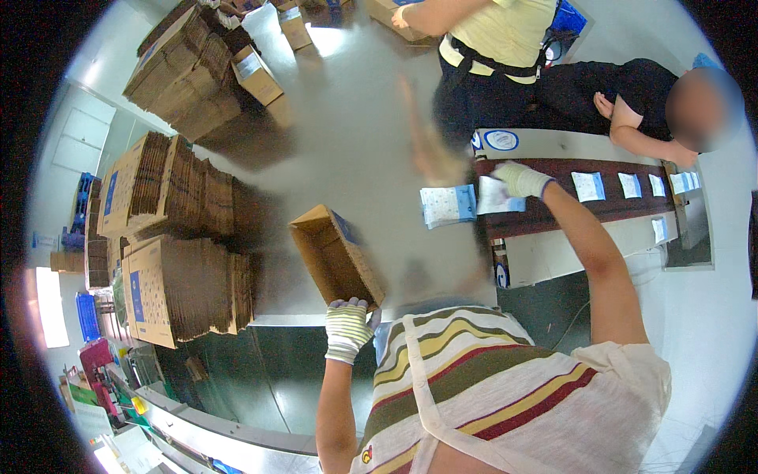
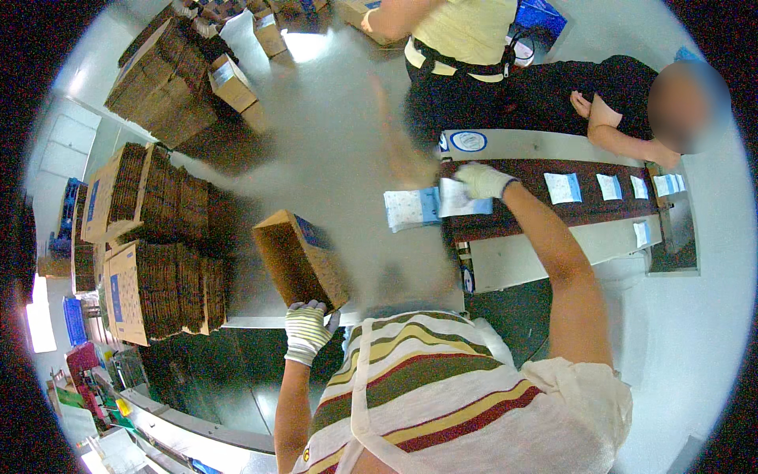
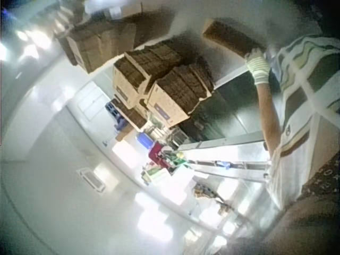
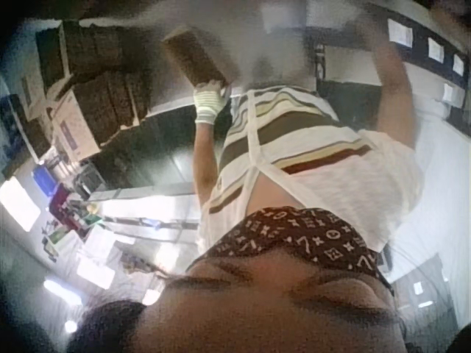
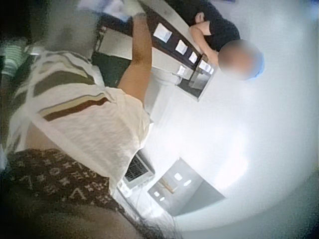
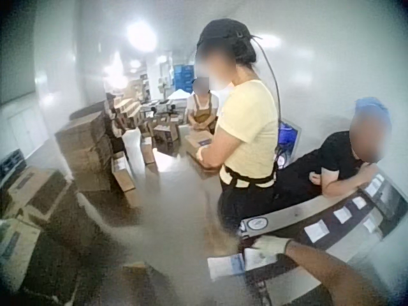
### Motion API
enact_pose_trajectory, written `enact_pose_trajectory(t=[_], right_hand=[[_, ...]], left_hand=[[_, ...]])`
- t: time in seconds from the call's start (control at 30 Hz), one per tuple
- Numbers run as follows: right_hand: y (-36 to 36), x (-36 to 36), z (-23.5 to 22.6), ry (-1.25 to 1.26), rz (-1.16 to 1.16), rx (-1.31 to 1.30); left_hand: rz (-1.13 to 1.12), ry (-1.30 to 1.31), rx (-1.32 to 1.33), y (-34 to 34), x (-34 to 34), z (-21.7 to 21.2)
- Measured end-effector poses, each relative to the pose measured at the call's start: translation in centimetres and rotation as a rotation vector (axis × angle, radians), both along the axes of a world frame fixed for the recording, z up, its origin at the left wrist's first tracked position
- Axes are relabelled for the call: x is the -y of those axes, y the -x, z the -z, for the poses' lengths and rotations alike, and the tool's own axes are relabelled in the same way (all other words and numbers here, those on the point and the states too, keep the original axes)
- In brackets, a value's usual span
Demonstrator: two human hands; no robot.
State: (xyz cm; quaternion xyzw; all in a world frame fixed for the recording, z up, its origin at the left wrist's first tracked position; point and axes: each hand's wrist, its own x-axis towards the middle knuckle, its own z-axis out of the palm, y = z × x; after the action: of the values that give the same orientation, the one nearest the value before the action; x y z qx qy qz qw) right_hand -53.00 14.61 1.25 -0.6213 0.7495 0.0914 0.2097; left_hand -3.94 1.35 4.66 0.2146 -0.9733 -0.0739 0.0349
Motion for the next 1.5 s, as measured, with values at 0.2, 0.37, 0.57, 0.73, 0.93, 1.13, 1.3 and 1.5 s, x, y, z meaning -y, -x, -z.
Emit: enact_pose_trajectory(t=[0.2, 0.37, 0.57, 0.73, 0.93, 1.13, 1.3, 1.5], right_hand=[[-6.3, 9.5, 3.0, -0.083, 0.079, 0.245], [-10.7, 10.8, 2.6, -0.408, 0.102, 0.203], [-22.6, 1.8, 9.1, 0.347, -0.234, -0.448], [-27.1, 0.6, 4.6, 0.022, -0.101, 0.016], [-25.5, 5.6, -0.2, 0.441, 0.223, 0.999], [-32.0, 11.5, -6.1, 0.651, -0.073, 1.207], [-31.5, 11.3, -3.7, 0.555, -0.015, 1.312], [-31.0, 9.6, -2.4, 0.401, 0.117, 1.036]], left_hand=[[-0.031, -0.011, 0.027, 0.0, 0.1, -0.2], [-0.05, -0.024, 0.017, -0.4, 0.2, 0.5], [-0.063, -0.054, 0.021, -0.2, 0.3, 0.4], [-0.048, -0.051, 0.063, -0.7, 0.2, 0.6], [-0.031, -0.011, 0.039, -0.2, 0.1, 0.7], [-0.146, -0.205, 0.151, 0.6, -0.5, 2.3], [-0.175, -0.131, 0.086, -1.0, -1.7, 4.7], [-0.049, 0.089, -0.04, -1.8, -1.6, 2.9]])
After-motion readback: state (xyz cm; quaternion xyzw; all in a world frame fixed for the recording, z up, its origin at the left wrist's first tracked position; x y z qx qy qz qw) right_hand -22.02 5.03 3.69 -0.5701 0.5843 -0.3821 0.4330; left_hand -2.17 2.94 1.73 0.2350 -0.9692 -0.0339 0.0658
